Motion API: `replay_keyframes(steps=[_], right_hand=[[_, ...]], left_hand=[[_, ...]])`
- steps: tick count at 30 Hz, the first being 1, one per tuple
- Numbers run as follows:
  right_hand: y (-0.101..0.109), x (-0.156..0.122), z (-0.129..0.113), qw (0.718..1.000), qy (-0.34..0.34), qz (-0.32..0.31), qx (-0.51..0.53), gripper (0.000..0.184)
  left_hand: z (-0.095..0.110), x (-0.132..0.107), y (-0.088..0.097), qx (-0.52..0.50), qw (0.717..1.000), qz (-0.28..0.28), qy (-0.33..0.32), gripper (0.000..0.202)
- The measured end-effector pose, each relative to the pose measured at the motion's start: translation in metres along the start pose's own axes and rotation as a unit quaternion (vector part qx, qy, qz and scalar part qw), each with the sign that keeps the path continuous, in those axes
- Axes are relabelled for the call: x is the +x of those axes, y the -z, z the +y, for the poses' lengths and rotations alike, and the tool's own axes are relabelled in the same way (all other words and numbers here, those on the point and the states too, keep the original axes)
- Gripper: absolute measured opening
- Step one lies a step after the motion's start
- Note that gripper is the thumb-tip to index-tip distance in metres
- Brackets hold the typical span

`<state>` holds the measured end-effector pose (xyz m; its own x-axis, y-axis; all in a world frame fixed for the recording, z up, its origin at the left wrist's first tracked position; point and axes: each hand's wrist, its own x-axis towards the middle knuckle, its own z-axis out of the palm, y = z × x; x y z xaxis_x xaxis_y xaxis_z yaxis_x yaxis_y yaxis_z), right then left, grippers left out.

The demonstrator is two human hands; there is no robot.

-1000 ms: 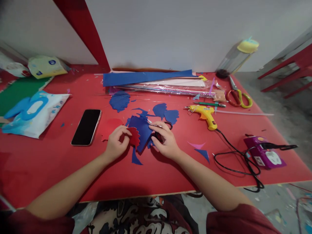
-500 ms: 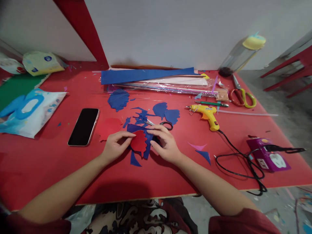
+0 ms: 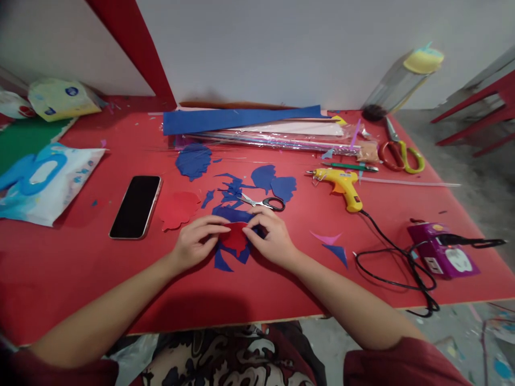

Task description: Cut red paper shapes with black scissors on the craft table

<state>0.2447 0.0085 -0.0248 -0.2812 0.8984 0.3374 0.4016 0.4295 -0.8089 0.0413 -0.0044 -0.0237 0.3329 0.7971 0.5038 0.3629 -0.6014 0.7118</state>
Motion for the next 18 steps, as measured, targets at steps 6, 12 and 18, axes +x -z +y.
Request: replay_keyframes(steps=[6, 12, 18], right_hand=[[-0.001, 0.001, 0.001, 0.998, -0.034, 0.053, 0.015, 0.013], [0.001, 0.002, 0.003, 0.997, -0.033, 0.07, 0.027, 0.015], [-0.001, 0.001, 0.005, 0.997, -0.039, 0.063, 0.026, 0.018]], left_hand=[[-0.005, -0.003, -0.008, -0.21, 0.954, 0.059, 0.206, 0.045], [-0.004, 0.004, -0.009, -0.445, 0.8, -0.025, 0.401, 0.035], [0.005, 0.009, -0.006, -0.461, 0.772, -0.034, 0.437, 0.035]])
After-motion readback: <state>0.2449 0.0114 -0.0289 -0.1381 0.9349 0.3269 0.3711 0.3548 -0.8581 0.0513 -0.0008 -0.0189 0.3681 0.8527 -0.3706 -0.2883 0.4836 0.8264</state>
